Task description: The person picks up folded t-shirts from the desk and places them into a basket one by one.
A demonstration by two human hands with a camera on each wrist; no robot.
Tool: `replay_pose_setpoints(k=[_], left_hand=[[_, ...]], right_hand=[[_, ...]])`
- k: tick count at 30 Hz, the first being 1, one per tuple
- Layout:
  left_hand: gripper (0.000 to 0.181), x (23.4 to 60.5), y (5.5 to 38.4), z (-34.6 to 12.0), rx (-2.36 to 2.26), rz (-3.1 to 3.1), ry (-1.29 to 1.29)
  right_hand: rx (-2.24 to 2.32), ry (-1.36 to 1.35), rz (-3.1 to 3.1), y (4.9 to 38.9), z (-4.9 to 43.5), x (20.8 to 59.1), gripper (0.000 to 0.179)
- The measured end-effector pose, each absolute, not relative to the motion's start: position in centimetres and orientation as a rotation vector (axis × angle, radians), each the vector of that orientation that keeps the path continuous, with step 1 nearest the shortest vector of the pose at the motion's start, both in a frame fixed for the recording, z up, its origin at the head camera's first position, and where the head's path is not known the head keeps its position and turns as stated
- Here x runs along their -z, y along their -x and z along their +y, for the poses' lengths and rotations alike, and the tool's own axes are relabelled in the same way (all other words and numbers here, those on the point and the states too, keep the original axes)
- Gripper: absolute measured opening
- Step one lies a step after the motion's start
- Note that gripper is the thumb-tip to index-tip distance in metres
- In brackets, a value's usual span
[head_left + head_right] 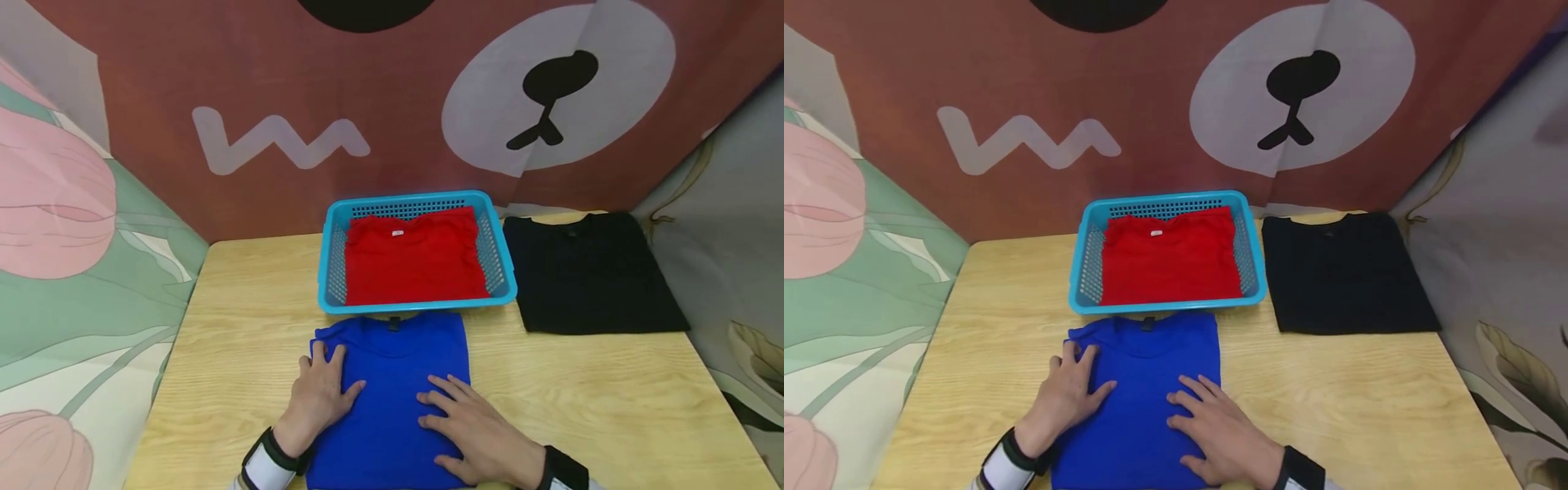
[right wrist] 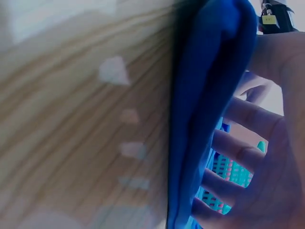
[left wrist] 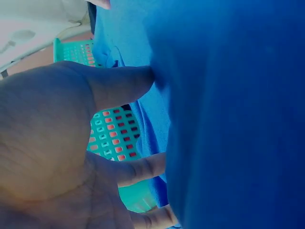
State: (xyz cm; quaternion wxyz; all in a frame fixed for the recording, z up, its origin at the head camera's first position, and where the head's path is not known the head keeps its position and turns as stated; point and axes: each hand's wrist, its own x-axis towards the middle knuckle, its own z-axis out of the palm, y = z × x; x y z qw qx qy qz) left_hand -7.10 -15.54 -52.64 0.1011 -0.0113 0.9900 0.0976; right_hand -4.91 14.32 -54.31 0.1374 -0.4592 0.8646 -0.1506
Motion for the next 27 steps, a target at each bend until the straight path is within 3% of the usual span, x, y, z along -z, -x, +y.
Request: replay_pose_setpoints(k=[10,19,27], left_hand=[[0.063,52.9,7.3,-14.8,-0.648,2.867,-0.013],[0.085,53.0,7.2,-15.4,-1.077,2.717,0.032],[0.083,53.5,7.6,-16.0,-1.364,2.578,0.069]], right_hand=[[0.434,1.15,2.48,5.2,16.8,53.6,0.052],[0.444,1.154,2.519,4.6,18.8,53.4,0.051],[0.474,1.185,2.545,4.3,19.4,53.4,0.052]])
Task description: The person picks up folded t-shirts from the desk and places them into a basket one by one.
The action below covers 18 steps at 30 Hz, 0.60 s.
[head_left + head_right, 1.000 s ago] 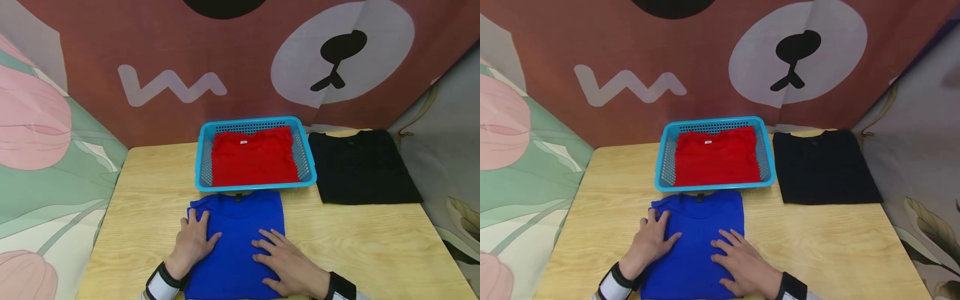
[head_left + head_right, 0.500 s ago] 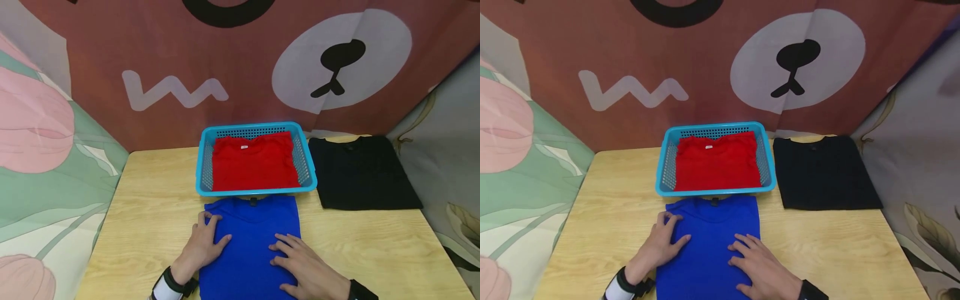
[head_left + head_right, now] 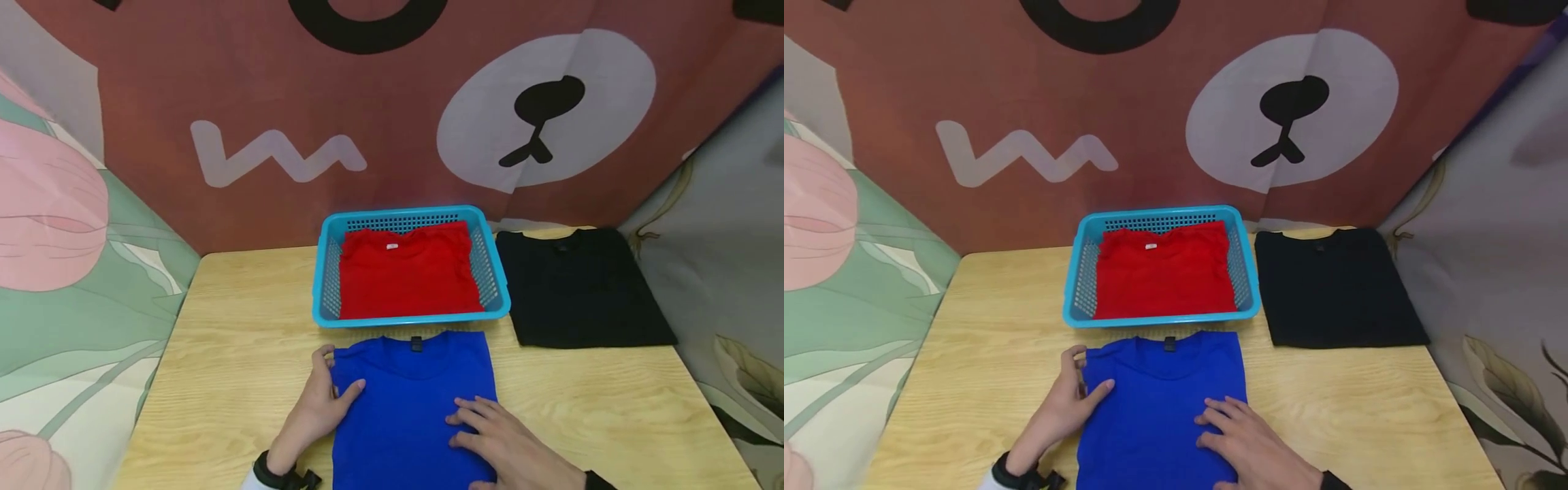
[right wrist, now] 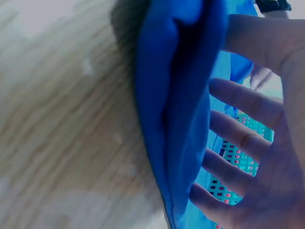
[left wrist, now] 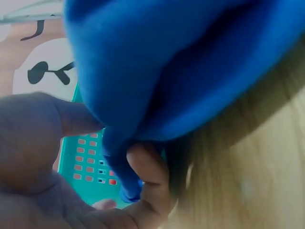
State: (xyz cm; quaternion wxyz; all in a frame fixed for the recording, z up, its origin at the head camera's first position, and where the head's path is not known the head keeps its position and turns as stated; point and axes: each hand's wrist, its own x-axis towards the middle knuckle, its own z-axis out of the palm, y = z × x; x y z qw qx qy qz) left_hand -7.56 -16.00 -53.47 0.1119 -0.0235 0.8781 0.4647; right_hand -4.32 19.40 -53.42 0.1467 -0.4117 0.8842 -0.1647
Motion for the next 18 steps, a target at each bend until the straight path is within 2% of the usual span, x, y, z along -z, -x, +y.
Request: replay_pose_setpoints(k=[4,7,12,15,18], left_hand=[[0.08,53.5,8.0,-16.3,-1.413,2.588,0.065],[0.076,53.5,8.6,-16.4,-1.42,2.6,0.038],[0.071,54.2,9.6,-16.9,-1.508,2.591,0.029],[0.068,54.8,10.1,-17.3,-1.623,2.489,0.08],[0.068,55.0,10.5,-17.5,-1.717,2.371,0.161]], right_hand=[[0.626,1.036,2.673,5.6,19.3,53.2,0.041],[0.761,0.863,2.842,7.5,19.5,53.3,0.039],[0.889,0.632,2.975,11.3,20.3,53.8,0.061],[0.921,0.588,2.928,12.9,20.5,54.2,0.076],[0.982,0.583,2.857,14.0,20.4,54.5,0.082]])
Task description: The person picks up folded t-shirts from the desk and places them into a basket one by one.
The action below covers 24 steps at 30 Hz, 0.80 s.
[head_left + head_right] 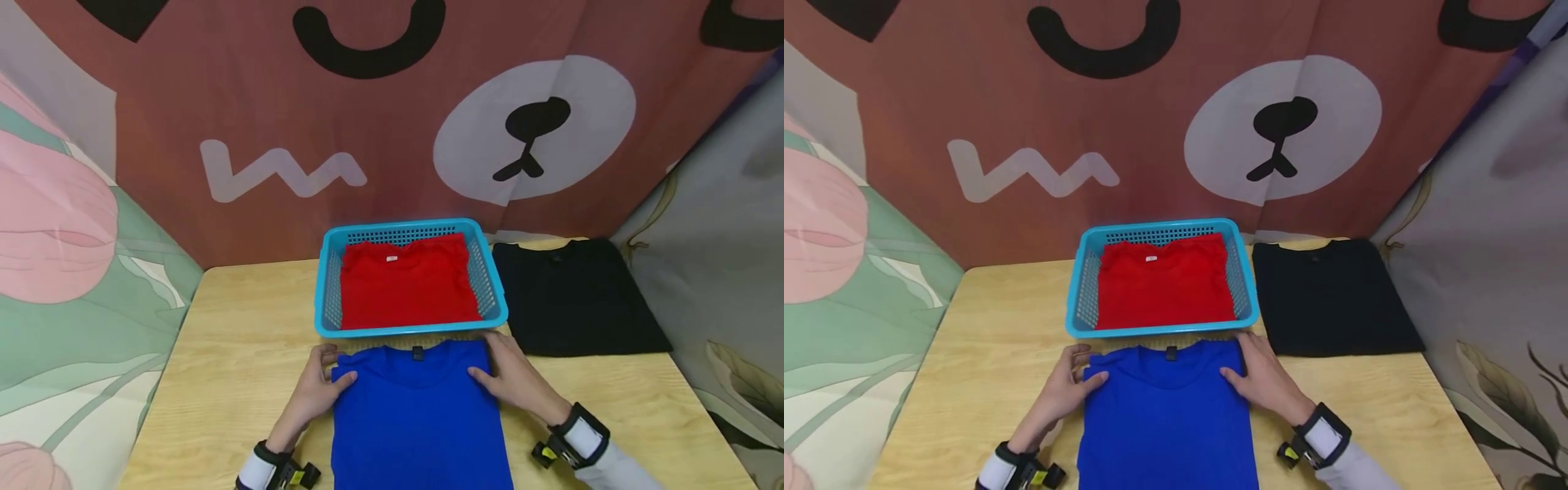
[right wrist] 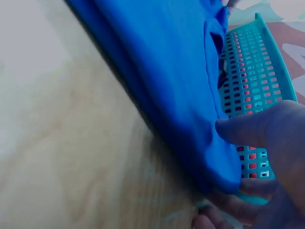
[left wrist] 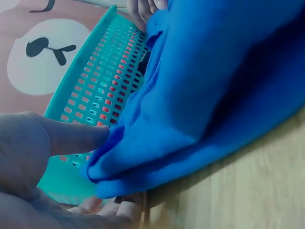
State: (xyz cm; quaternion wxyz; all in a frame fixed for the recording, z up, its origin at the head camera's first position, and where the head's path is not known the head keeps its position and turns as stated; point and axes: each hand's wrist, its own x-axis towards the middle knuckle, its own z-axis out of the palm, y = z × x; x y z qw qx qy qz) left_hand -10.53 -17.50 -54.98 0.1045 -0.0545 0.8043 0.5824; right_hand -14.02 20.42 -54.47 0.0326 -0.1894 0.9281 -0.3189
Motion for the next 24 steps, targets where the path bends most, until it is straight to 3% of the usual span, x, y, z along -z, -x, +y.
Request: replay_pose_setpoints(k=[5,11,13,17,24], left_hand=[[0.072,55.3,10.6,-17.6,-1.807,2.162,0.232],[0.06,55.3,10.3,-18.0,-1.742,2.049,0.135],[0.056,55.2,10.2,-18.0,-1.711,2.05,0.094],[0.056,54.7,9.9,-17.8,-1.614,2.086,0.012],[0.054,54.6,9.4,-18.0,-1.572,2.087,-0.036]], right_hand=[[1.056,0.582,2.782,14.9,20.3,55.0,0.076],[0.986,0.56,2.78,15.3,20.5,54.8,0.029],[1.026,0.558,2.757,15.3,20.6,54.6,0.023],[1.197,0.426,2.613,15.1,20.9,53.9,0.031],[1.353,-0.062,2.231,14.5,21.2,53.3,0.081]])
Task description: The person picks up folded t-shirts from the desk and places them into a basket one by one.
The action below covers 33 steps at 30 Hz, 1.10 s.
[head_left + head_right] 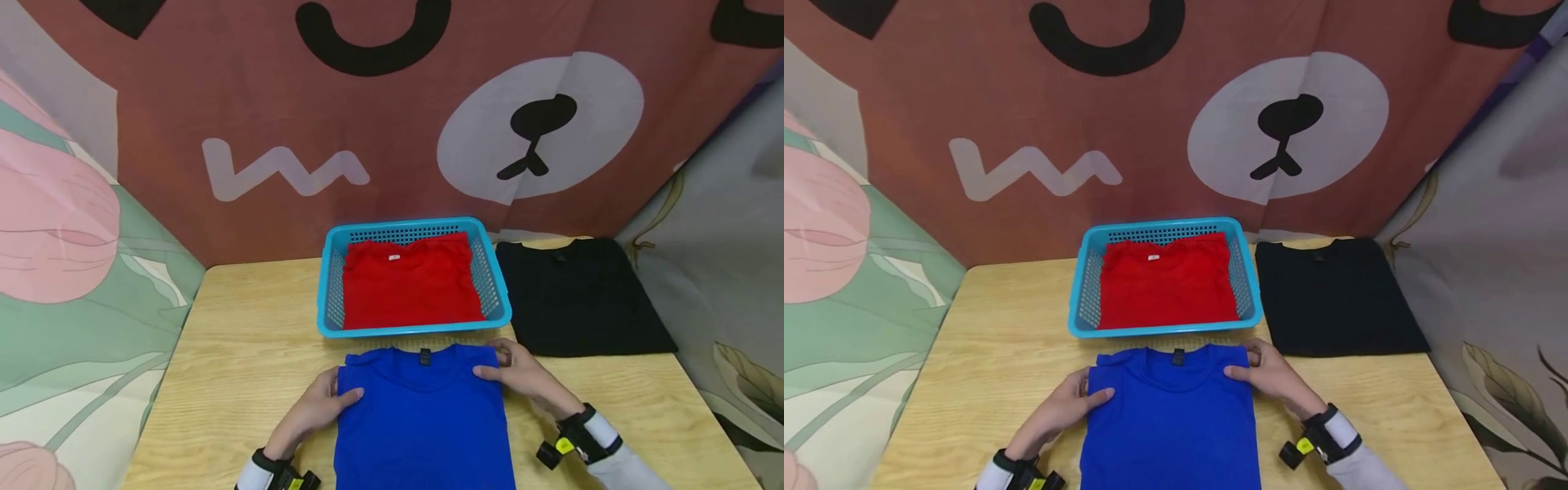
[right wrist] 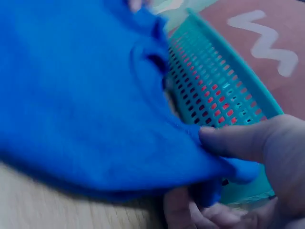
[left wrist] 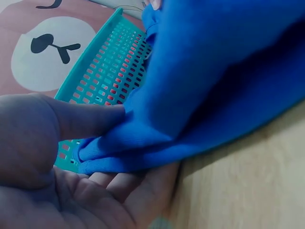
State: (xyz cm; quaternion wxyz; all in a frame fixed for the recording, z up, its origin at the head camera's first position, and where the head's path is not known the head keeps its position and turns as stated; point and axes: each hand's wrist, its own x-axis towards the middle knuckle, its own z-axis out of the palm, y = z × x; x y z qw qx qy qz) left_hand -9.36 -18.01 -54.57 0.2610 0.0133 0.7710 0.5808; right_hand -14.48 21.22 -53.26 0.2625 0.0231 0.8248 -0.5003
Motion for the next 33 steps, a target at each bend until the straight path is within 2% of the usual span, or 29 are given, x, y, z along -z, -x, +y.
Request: replay_pose_setpoints(k=[2,5,8,12,20,28,33], left_hand=[[0.05,54.7,9.3,-18.2,-1.592,2.065,-0.043],[0.046,54.9,9.3,-18.5,-1.624,2.034,-0.042],[0.043,55.1,9.1,-18.7,-1.649,2.012,-0.036],[0.04,55.2,8.7,-18.8,-1.674,1.961,-0.021],[0.038,55.3,8.1,-18.8,-1.636,1.92,-0.076],[0.042,53.9,7.0,-19.0,-1.644,2.018,-0.222],[0.044,52.2,6.4,-19.0,-1.773,1.887,-0.218]], right_hand=[[1.369,-0.145,2.175,14.3,21.3,53.2,0.081],[1.401,-0.172,2.073,14.1,21.6,53.1,0.071],[1.466,-0.106,1.914,13.8,22.0,53.2,0.059],[1.519,-0.023,1.781,13.3,22.3,53.5,0.058],[1.358,0.177,1.935,11.8,22.2,54.1,0.041],[1.594,0.174,1.634,10.4,22.1,53.1,0.065],[1.687,0.163,1.545,10.1,22.2,51.9,0.068]])
